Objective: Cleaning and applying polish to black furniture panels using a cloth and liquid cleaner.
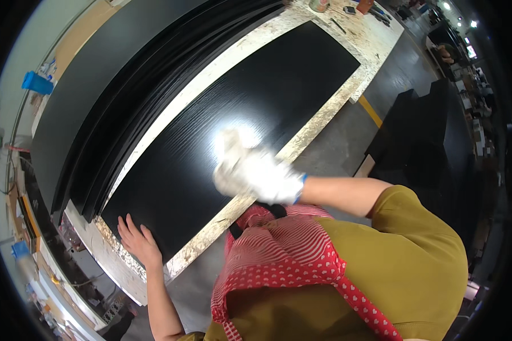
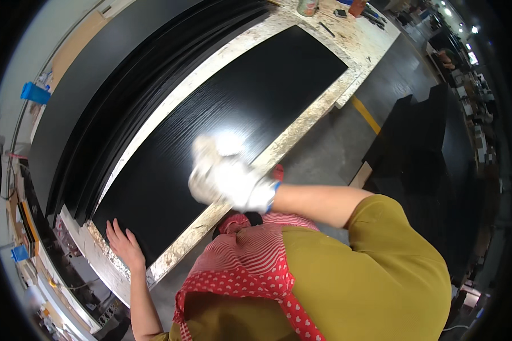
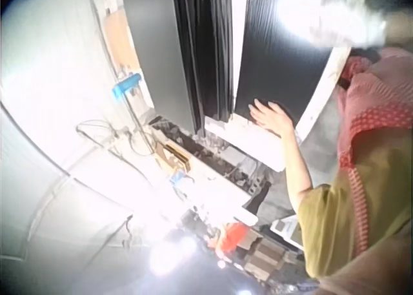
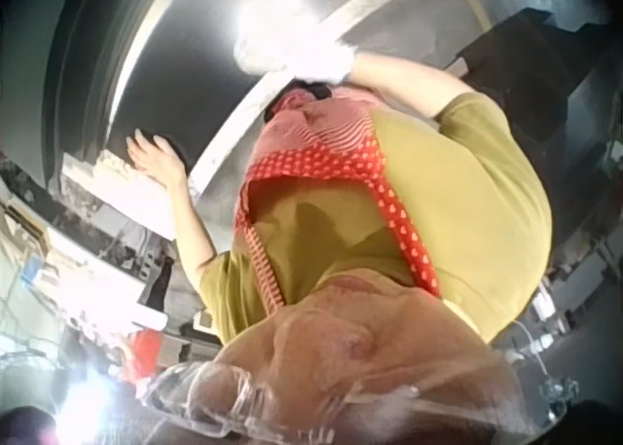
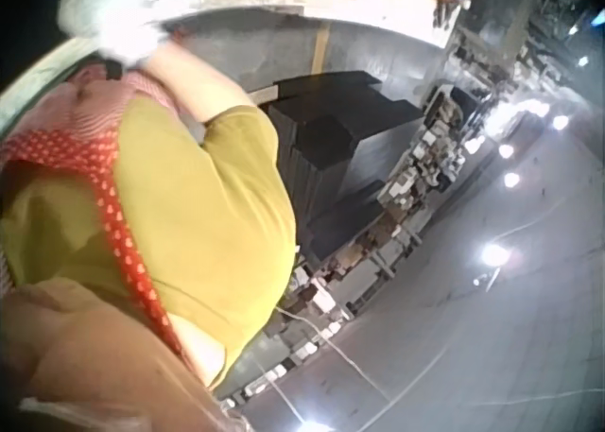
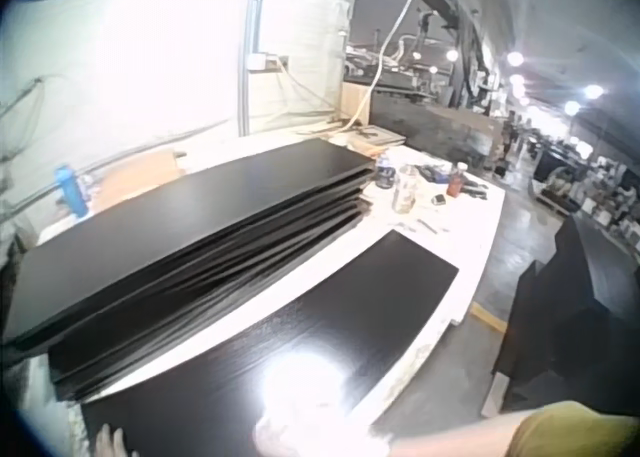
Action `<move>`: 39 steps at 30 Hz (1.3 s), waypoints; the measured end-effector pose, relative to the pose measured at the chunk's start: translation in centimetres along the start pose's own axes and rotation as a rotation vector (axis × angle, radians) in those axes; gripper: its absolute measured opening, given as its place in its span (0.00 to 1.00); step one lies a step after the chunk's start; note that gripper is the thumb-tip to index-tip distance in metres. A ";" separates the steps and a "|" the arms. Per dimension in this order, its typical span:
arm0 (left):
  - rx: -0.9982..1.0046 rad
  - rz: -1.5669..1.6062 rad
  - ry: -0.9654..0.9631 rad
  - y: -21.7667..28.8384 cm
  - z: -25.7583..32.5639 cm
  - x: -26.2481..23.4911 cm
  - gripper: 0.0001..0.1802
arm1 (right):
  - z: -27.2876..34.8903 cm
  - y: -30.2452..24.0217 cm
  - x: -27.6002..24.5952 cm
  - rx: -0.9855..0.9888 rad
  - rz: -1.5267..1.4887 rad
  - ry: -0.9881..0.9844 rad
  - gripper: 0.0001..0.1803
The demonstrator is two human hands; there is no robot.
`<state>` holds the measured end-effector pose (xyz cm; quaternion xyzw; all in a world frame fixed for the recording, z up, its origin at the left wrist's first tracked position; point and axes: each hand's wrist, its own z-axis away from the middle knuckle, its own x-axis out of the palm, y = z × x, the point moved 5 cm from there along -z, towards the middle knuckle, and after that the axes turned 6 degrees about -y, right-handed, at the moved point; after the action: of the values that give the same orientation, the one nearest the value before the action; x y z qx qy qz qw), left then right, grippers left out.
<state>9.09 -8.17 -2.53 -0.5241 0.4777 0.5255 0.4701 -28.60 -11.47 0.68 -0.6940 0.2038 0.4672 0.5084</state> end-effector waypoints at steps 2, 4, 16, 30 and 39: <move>0.063 0.045 -0.037 -0.3 -0.3 0.5 0.28 | -1.9 -6.3 0.2 -0.452 -0.081 0.306 0.09; 0.106 0.092 -0.065 -1.6 0.4 -0.2 0.28 | -3.0 -2.5 -1.4 -0.211 -0.205 -0.173 0.13; -0.002 0.204 -0.003 -4.9 4.9 -0.8 0.29 | -16.5 -1.2 -1.9 0.076 0.253 0.112 0.07; -0.229 0.301 0.117 -5.0 7.0 0.0 0.32 | -14.3 3.5 -1.5 -0.018 0.512 0.315 0.10; -0.108 0.441 0.234 -5.8 8.1 0.3 0.24 | -20.4 -27.6 16.9 -0.567 0.162 -0.348 0.15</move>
<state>14.06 0.49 -2.90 -0.4887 0.6029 0.5757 0.2572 9.43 -15.45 1.37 -0.6994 0.0304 0.6554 0.2836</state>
